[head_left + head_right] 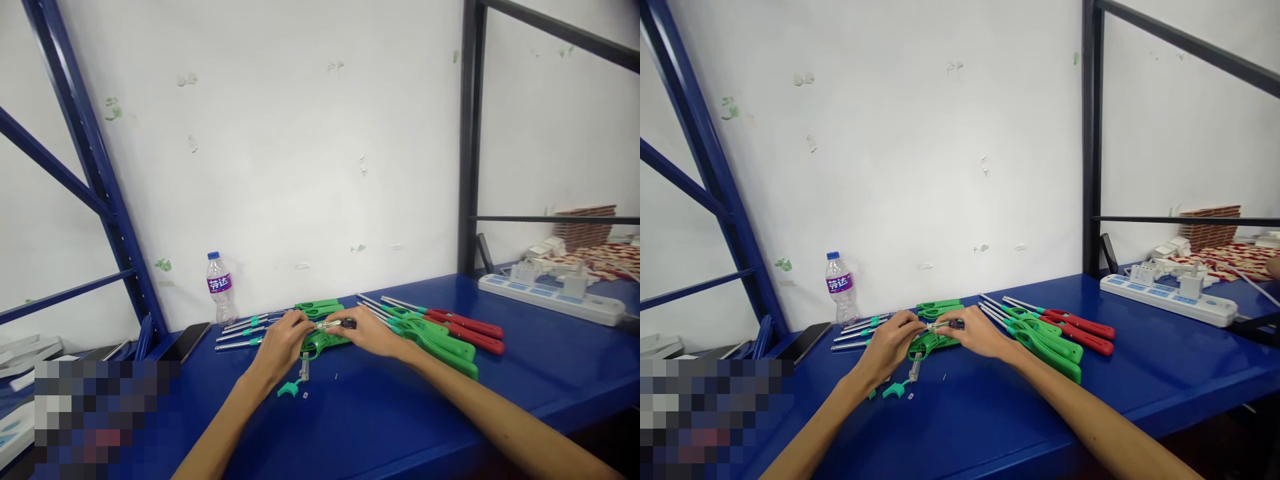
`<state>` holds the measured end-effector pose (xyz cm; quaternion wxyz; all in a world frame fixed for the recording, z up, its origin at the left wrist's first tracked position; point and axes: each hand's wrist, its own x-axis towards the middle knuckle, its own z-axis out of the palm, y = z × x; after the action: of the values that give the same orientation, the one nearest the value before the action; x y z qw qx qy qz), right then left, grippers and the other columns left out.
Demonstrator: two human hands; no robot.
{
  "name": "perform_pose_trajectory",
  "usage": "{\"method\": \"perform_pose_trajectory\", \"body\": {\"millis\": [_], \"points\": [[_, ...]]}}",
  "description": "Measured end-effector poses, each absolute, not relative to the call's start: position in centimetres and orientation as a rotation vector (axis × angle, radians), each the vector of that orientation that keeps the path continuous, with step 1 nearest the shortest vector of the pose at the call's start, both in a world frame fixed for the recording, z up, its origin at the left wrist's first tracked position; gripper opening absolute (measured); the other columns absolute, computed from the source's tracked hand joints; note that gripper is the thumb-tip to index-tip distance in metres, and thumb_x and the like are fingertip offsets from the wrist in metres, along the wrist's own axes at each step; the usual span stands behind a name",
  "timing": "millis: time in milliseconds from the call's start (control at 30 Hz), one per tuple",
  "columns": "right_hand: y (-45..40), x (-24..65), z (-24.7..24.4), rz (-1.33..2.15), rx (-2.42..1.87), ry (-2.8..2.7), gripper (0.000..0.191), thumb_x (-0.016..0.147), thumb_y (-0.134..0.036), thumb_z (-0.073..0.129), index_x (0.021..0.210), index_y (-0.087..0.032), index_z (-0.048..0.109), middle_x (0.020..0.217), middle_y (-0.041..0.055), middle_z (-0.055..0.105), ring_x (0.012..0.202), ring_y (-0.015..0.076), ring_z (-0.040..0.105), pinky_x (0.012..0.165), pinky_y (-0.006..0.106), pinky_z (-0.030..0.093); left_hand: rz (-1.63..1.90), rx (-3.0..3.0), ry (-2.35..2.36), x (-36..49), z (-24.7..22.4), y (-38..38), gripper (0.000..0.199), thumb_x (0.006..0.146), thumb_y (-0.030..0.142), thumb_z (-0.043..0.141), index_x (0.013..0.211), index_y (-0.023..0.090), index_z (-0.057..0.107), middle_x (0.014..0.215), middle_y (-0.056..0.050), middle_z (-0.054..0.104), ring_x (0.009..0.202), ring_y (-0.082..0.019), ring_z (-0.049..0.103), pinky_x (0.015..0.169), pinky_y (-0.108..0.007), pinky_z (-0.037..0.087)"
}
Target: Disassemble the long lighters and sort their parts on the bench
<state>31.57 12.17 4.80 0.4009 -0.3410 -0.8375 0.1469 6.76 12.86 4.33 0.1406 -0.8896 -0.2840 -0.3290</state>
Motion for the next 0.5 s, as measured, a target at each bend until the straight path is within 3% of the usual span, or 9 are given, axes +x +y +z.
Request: {"method": "perform_pose_trajectory", "body": {"millis": [233, 400, 500], "points": [[12.8, 32.5, 5.3, 0.346, -0.996, -1.947, 0.035, 0.098, -0.052, 0.063, 0.103, -0.023, 0.082, 0.093, 0.0046, 0.080, 0.076, 0.0247, 0.071, 0.073, 0.031, 0.049, -0.859, -2.577, -1.072, 4.9, 5.3, 13.3, 0.025, 0.102, 0.025, 0.050, 0.100, 0.020, 0.074, 0.098, -0.009, 0.070, 0.096, -0.024, 0.062, 0.079, -0.036, 0.052], [13.3, 33.4, 6.1, 0.395, -1.045, -1.801, 0.041, 0.096, -0.055, 0.060, 0.099, -0.019, 0.080, 0.082, 0.0050, 0.078, 0.071, 0.0242, 0.070, 0.066, 0.031, 0.048, -0.677, -2.683, -1.221, 3.9, 6.3, 12.8, 0.017, 0.091, 0.026, 0.063, 0.080, 0.024, 0.077, 0.088, -0.004, 0.075, 0.090, -0.023, 0.066, 0.078, -0.034, 0.052], [13.7, 33.8, 6.2, 0.428, -1.050, -1.756, 0.045, 0.096, -0.058, 0.059, 0.101, -0.017, 0.079, 0.076, 0.0057, 0.076, 0.073, 0.0256, 0.070, 0.067, 0.031, 0.048, -0.613, -2.722, -1.297, 3.7, 6.6, 12.5, 0.016, 0.088, 0.027, 0.064, 0.079, 0.026, 0.078, 0.088, -0.003, 0.077, 0.086, -0.022, 0.068, 0.078, -0.033, 0.053]]}}
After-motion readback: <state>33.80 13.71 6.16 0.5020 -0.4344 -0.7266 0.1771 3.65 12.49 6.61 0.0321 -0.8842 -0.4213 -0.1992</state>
